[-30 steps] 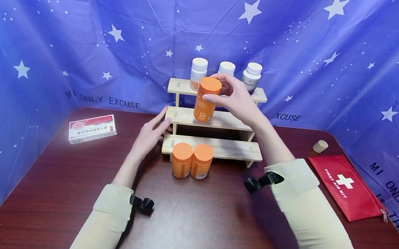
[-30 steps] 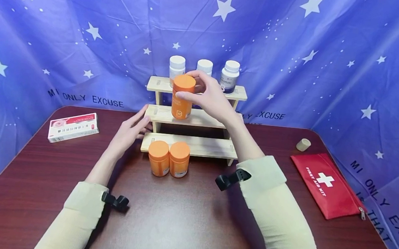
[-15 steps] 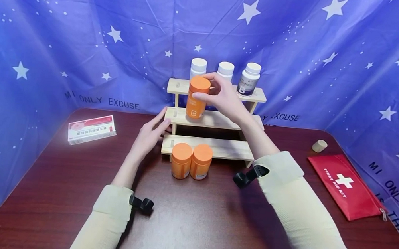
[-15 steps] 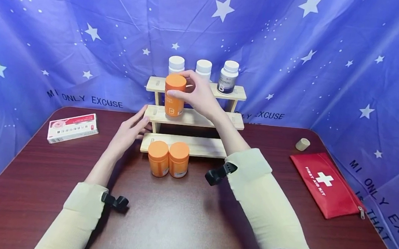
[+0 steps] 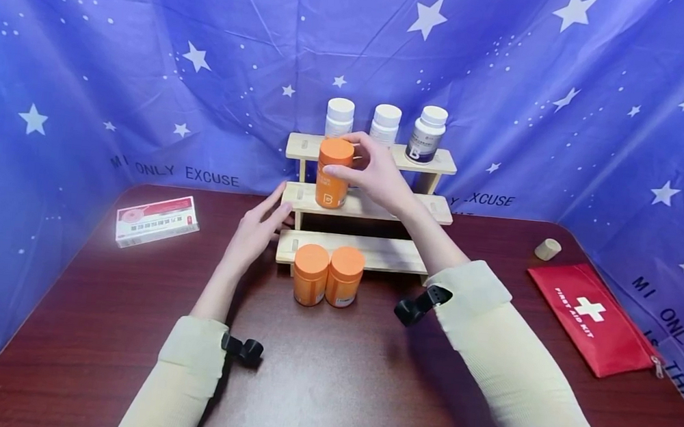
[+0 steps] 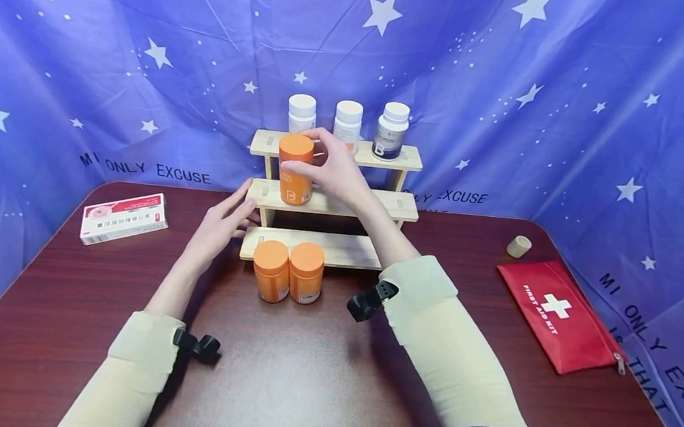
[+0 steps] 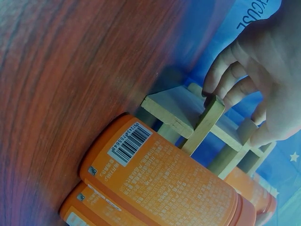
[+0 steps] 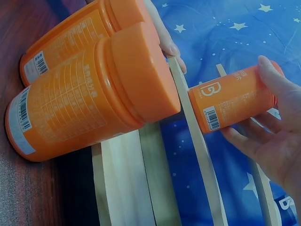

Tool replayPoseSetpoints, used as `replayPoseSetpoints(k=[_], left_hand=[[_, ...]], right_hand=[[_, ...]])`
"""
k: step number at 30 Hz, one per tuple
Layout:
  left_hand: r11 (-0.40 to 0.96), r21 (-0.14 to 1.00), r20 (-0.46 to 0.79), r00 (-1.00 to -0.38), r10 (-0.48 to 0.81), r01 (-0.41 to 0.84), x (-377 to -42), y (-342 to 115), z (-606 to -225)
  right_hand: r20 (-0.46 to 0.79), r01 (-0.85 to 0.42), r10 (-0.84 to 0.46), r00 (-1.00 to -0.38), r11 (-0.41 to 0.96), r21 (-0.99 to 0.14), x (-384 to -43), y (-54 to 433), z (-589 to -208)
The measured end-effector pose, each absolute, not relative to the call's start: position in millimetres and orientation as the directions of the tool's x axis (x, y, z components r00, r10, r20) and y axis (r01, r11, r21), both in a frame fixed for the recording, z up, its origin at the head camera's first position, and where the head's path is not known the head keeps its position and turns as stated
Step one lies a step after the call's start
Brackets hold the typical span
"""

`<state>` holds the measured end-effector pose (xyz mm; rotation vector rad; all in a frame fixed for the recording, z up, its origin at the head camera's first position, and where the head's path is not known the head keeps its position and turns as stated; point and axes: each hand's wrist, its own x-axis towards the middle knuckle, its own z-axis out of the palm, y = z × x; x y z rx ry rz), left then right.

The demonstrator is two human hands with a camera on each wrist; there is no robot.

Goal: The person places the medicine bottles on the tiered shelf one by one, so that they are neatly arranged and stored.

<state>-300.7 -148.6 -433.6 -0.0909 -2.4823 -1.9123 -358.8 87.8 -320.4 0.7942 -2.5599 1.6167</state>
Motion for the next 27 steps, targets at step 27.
replayPoseSetpoints(k=[27], left_hand=[[0.289,0.954,0.076,-0.996,0.037,0.083,-299.4,-148.9,-434.3]], right_hand=[[0.269,-0.431,-0.428,-0.863,0.345,-0.834,-357.4,89.7,-323.1]])
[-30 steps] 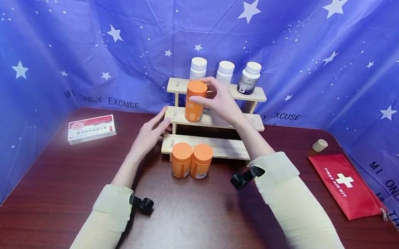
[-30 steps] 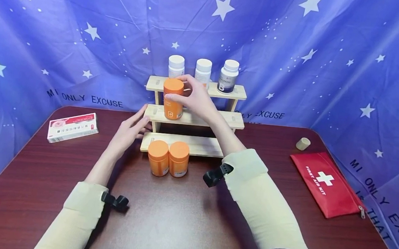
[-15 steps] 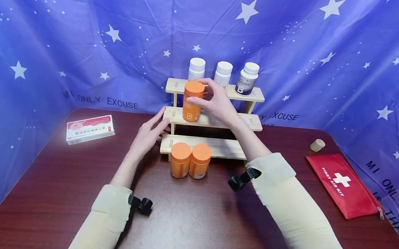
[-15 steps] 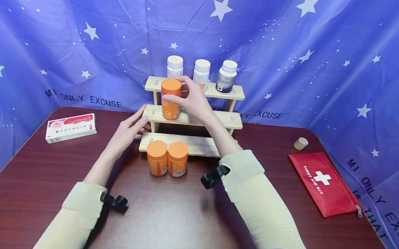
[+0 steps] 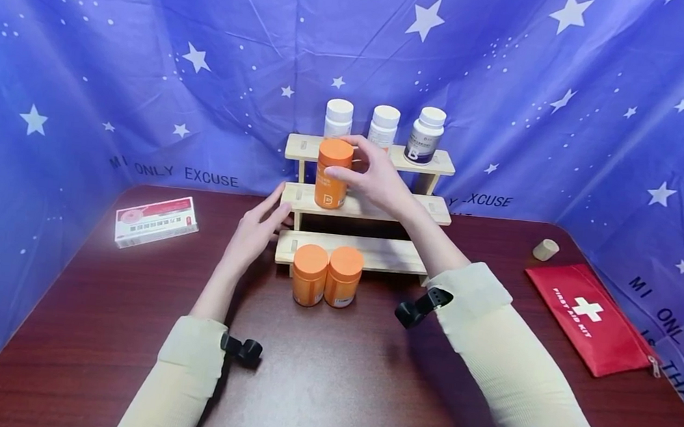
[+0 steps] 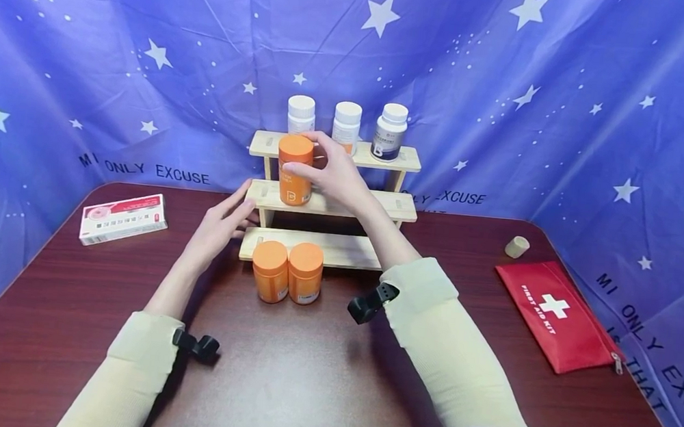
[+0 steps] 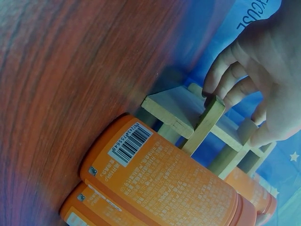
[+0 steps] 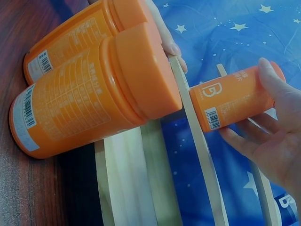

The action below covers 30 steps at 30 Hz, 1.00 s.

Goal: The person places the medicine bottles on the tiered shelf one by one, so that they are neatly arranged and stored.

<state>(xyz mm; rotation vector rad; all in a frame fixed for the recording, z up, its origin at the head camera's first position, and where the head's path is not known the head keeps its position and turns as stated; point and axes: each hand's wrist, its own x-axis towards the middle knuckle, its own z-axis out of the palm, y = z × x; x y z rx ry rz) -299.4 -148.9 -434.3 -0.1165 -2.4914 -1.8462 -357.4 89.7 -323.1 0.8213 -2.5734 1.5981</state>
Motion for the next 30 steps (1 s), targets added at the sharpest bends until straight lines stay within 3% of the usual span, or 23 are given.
replayPoseSetpoints(k=[12,19,30], left_hand=[[0.29,0.953,0.079,-0.996,0.034,0.085,-298.1,-149.8,-436.2],[0.286,0.955,0.077,-0.997,0.023,0.08,-297.7,-150.2,-436.6],[0.276,0.959,0.063,-0.998,0.026,0.068,-299.9,-147.6,-435.7]], right_hand=[[0.268,-0.415,-0.399,-0.877,0.347,-0.841,-351.5,93.4,-329.1],[0.24,-0.326,-0.335,-0.911,0.232,-0.916,-335.0,106.0,-342.4],[0.39,-0.429,-0.209,-0.897,0.197,-0.881,-283.8,131.1,-377.1]])
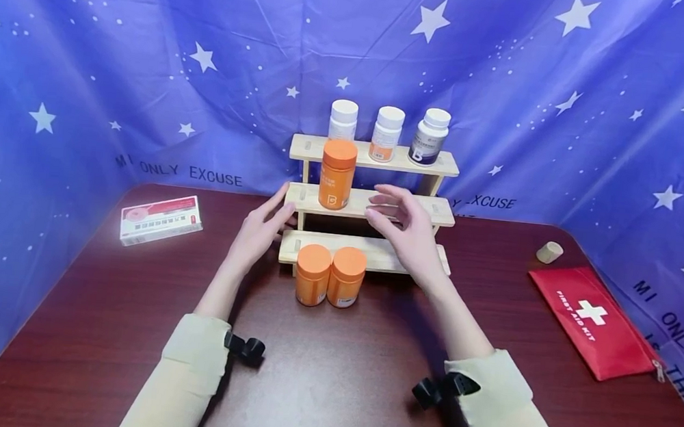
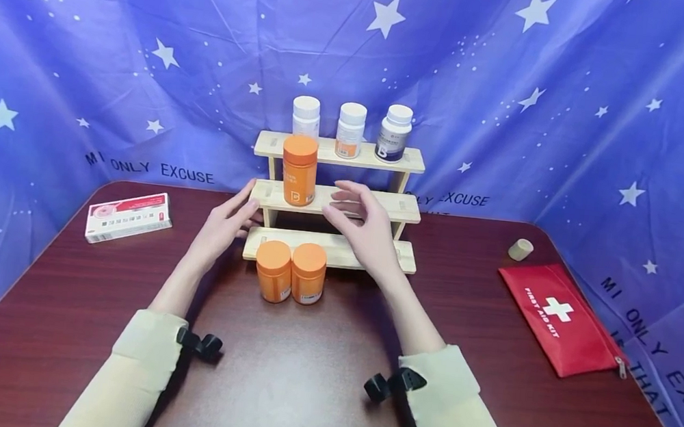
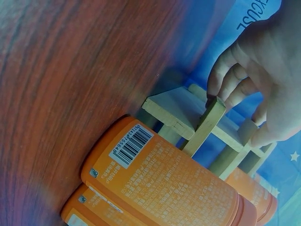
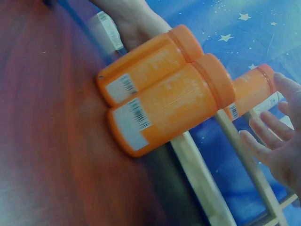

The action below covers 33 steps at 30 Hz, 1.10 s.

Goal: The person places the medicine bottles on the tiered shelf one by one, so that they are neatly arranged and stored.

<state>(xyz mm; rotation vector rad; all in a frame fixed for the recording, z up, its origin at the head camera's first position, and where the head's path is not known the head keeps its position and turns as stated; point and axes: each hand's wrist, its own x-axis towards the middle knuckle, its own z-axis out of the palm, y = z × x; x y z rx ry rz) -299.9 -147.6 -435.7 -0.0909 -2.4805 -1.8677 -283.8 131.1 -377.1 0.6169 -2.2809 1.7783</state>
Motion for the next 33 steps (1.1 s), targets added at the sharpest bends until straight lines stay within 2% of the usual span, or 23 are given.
replayPoseSetpoints(k=[10,14,23,33], left_hand=[[0.26,0.965,0.019,-0.999,0.044,0.03,-289.7,-144.3,-415.2],[0.28,0.959,0.025,-0.999,0.042,0.035,-291.9,-146.9,-421.4],[0.289,0.955,0.054,-0.998,0.039,0.063,-296.7,-147.4,-428.3],[0.292,0.954,0.063,-0.997,0.045,0.073,-298.9,-148.2,-434.3]], right_hand=[[0.293,-0.363,-0.356,-0.887,0.147,-0.92,-267.8,139.3,-401.9],[0.248,-0.321,-0.419,-0.874,0.114,-0.94,-267.0,140.9,-405.7],[0.119,-0.33,-0.581,-0.805,0.272,-0.904,-263.1,151.8,-402.7],[0.083,-0.356,-0.65,-0.755,0.3,-0.885,-259.1,146.6,-406.1]])
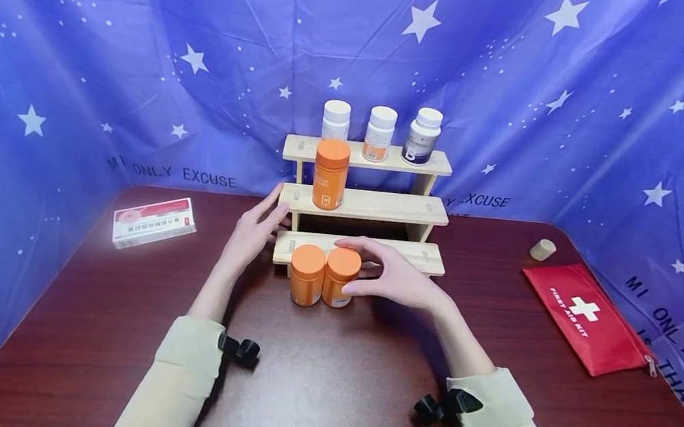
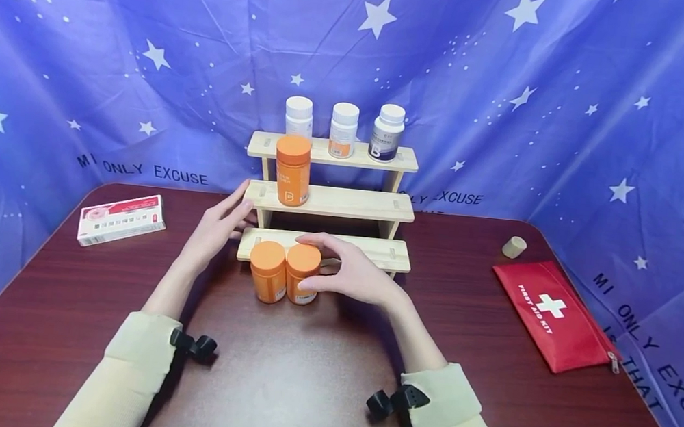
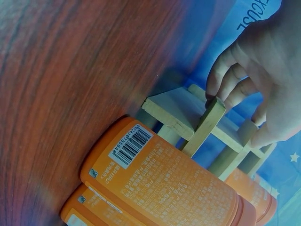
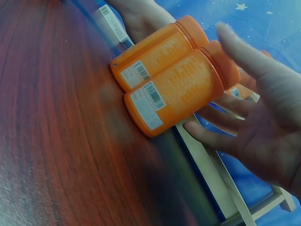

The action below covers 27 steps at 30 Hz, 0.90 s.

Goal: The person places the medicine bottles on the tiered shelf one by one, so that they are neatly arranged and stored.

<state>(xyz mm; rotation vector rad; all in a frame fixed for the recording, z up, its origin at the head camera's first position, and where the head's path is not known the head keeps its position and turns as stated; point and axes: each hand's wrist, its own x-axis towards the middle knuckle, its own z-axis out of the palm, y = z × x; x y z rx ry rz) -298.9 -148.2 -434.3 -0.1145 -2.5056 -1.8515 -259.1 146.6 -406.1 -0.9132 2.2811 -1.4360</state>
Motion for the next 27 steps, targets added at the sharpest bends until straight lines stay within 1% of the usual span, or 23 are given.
replayPoseSetpoints(k=[4,12,18,27], left_hand=[[0.283,0.956,0.062,-0.997,0.05,0.074,-299.1,-147.8,-435.2],[0.287,0.955,0.072,-0.997,0.04,0.08,-299.6,-148.9,-436.3],[0.292,0.953,0.076,-0.997,0.033,0.082,-299.7,-149.4,-437.4],[0.289,0.954,0.08,-0.996,0.033,0.086,-298.5,-148.0,-436.9]], right_hand=[[0.094,-0.374,-0.637,-0.765,0.322,-0.87,-258.1,144.6,-407.8],[0.081,-0.355,-0.611,-0.787,0.341,-0.87,-258.6,140.5,-410.8],[0.085,-0.371,-0.595,-0.799,0.378,-0.848,-259.4,140.1,-411.0],[0.083,-0.343,-0.606,-0.791,0.328,-0.88,-259.8,141.7,-411.0]])
